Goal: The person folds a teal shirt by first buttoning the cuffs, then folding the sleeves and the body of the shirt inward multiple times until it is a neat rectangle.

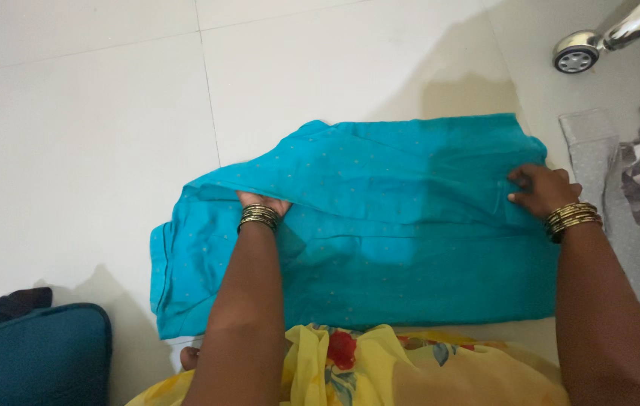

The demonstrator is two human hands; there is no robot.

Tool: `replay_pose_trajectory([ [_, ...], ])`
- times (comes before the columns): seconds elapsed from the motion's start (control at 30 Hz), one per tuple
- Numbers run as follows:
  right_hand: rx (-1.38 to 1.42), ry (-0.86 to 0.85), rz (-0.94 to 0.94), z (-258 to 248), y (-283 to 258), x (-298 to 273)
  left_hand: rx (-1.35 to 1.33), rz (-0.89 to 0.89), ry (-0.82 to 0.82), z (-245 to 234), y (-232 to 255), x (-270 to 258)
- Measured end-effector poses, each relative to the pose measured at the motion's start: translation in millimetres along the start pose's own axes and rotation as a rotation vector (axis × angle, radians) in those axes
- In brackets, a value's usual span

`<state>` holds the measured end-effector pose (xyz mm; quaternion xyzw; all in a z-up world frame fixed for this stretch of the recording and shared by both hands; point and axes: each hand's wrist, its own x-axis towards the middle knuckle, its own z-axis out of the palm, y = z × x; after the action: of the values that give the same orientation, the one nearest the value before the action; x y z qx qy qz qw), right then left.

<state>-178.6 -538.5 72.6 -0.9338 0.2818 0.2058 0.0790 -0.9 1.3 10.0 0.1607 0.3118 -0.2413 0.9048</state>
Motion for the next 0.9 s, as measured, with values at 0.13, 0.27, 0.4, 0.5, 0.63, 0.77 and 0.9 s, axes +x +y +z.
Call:
replay_pose_trajectory([
  [0.13, -0.002, -0.067, 0.028, -0.1, -1.9, -4.1, 0.000, 0.004, 0.033, 3.4, -1.0, -2.9],
  [0.27, -0.029, 0.010, -0.021, -5.7, -3.9, -6.3, -0.013, 0.013, 0.001, 1.9, -1.9, -0.7],
  [0.4, -0.020, -0.105, 0.035, -4.2, 2.9, -4.1, -0.015, 0.005, 0.015, -4.0, -1.1, 3.4],
  [0.5, -0.025, -0.161, 0.047, 1.3, 8.2, -2.0, -0.011, 0.010, 0.018, -7.7, 0.5, 6.0],
  [0.63, -0.053, -0.125, 0.016, -0.3, 9.3, -1.1, -0.012, 0.006, -0.005, -5.2, 0.7, 5.0],
  [0.77, 0.084, 0.094, -0.059, -7.7, 13.3, 1.8, 0.020, 0.017, 0.002, 4.6, -1.3, -3.4],
  [0.9, -0.007, 0.507, -0.061, -1.6, -0.8, 1.7, 0.019, 0.040, -0.007, 4.7, -2.4, -3.2],
])
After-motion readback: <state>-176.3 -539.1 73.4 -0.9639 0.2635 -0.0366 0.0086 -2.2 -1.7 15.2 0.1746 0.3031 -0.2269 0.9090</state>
